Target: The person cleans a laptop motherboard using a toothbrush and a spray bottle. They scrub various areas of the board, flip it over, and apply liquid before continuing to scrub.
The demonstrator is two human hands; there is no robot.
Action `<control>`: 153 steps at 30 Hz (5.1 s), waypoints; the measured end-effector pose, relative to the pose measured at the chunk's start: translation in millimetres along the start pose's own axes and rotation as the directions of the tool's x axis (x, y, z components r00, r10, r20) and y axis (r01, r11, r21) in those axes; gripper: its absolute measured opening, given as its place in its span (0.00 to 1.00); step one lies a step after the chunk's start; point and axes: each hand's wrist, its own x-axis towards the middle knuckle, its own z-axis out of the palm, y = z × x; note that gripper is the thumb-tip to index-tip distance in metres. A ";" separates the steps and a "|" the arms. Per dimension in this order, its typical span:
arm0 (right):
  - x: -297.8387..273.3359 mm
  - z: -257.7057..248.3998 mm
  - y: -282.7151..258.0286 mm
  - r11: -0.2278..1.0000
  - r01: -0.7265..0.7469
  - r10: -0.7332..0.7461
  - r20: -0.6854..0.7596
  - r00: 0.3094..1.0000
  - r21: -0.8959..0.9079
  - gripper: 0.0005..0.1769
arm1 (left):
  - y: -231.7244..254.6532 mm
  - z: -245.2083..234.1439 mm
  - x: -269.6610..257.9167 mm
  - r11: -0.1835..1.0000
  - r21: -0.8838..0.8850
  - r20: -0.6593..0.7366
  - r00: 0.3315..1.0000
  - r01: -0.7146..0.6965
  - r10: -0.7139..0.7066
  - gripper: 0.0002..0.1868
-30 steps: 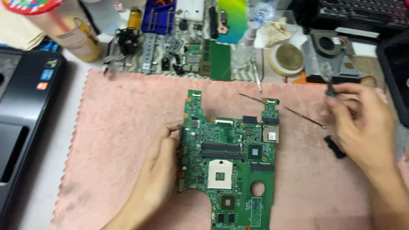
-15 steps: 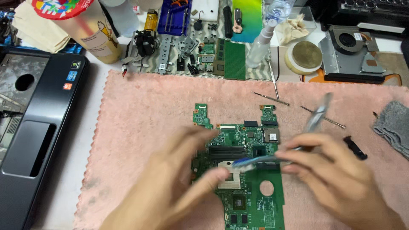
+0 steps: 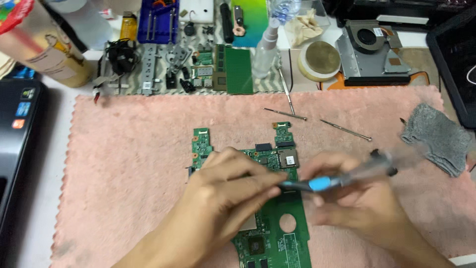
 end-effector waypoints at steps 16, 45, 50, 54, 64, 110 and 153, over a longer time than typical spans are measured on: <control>84.9 -28.4 4.5 0.519 0.225 -0.269 0.092 0.959 -0.825 0.10 | -47.1 -8.1 8.6 0.751 0.642 0.186 0.982 -0.154 0.042 0.20; 85.2 -48.7 8.8 0.433 0.271 -0.196 0.204 0.959 -0.860 0.09 | -48.9 27.2 -34.6 0.538 0.835 0.280 0.929 -0.112 -0.241 0.25; 91.9 -36.2 9.9 0.529 0.266 -0.267 0.140 0.954 -0.805 0.10 | -39.7 21.5 -19.9 0.515 0.847 0.238 0.960 -0.132 -0.145 0.24; 84.9 -45.6 3.5 0.586 0.228 -0.165 0.161 0.973 -0.778 0.11 | -34.6 22.2 -14.8 0.556 0.829 0.155 0.980 -0.060 -0.125 0.24; 83.1 -55.1 10.1 0.600 0.228 -0.157 0.167 0.973 -0.766 0.07 | -27.9 10.8 -20.8 0.653 0.752 0.254 0.955 -0.093 -0.156 0.56; 91.5 -76.2 2.4 0.599 0.205 -0.112 0.173 0.979 -0.774 0.04 | -60.6 34.3 -46.7 0.602 0.795 0.150 0.985 -0.068 -0.088 0.43; 85.7 -65.2 0.2 0.589 0.378 -0.133 0.376 0.917 -0.714 0.16 | -57.4 22.1 -38.7 0.755 0.649 0.225 0.972 -0.094 -0.073 0.37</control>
